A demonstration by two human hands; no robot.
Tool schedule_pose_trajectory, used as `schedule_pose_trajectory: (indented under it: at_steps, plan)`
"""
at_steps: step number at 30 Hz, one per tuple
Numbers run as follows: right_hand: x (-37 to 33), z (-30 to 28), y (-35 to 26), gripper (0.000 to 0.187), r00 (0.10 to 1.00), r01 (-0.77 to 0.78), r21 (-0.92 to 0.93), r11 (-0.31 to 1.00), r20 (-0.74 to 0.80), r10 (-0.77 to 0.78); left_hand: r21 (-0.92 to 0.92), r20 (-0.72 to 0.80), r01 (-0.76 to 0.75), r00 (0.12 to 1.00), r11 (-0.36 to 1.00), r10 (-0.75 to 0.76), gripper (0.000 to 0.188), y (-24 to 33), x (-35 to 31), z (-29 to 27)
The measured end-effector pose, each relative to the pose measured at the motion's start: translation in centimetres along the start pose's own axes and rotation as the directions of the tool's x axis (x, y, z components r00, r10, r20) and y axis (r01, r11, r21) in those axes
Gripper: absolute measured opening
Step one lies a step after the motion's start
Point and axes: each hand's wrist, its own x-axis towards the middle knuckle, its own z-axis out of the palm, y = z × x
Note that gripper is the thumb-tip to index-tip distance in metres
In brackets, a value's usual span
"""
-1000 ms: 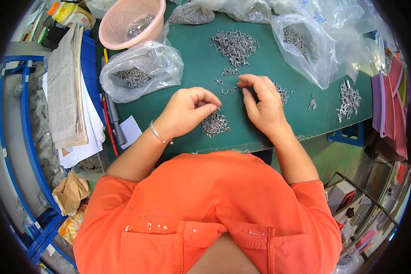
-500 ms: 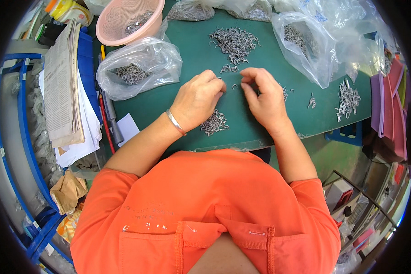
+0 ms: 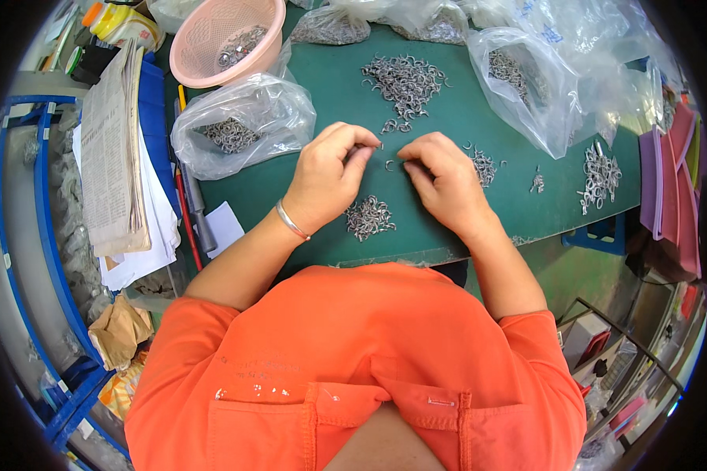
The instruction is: The person sorts small metal components on a green work surface by hand, moving them into piles and plastic bags.
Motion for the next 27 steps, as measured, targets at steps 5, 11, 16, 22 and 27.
schedule_pose_trajectory:
  at_steps: [5, 11, 16, 22, 27]
  plan:
    - [0.0, 1.0, -0.4, 0.017, 0.989, 0.132, -0.117, 0.984, 0.078, -0.123, -0.052, -0.036, 0.019, 0.999, 0.998, -0.021, 0.018, -0.3, 0.0, 0.4]
    - [-1.3, -3.9, 1.1, 0.007, 0.999, 0.002, -0.447, 0.895, 0.042, 0.019, 0.150, -0.033, -0.060, 0.997, 0.987, 0.066, 0.022, -0.3, 0.0, -0.2]
    - [0.3, -2.6, -0.1, 0.010, 0.996, 0.087, -0.324, 0.942, 0.022, -0.084, 0.336, -0.009, -0.180, 0.981, 0.924, 0.195, 0.020, -0.4, 0.6, 0.9]
    - [2.2, 1.7, 0.4, 0.019, 0.988, 0.153, -0.045, 0.987, -0.011, -0.153, 0.335, -0.008, -0.186, 0.980, 0.924, 0.201, 0.013, -1.1, 0.8, 1.2]
    - [2.0, 1.3, 0.1, 0.021, 1.000, 0.017, -0.032, 0.999, 0.011, -0.016, 0.309, -0.007, -0.194, 0.978, 0.931, 0.206, 0.014, -1.0, 0.7, 0.9]
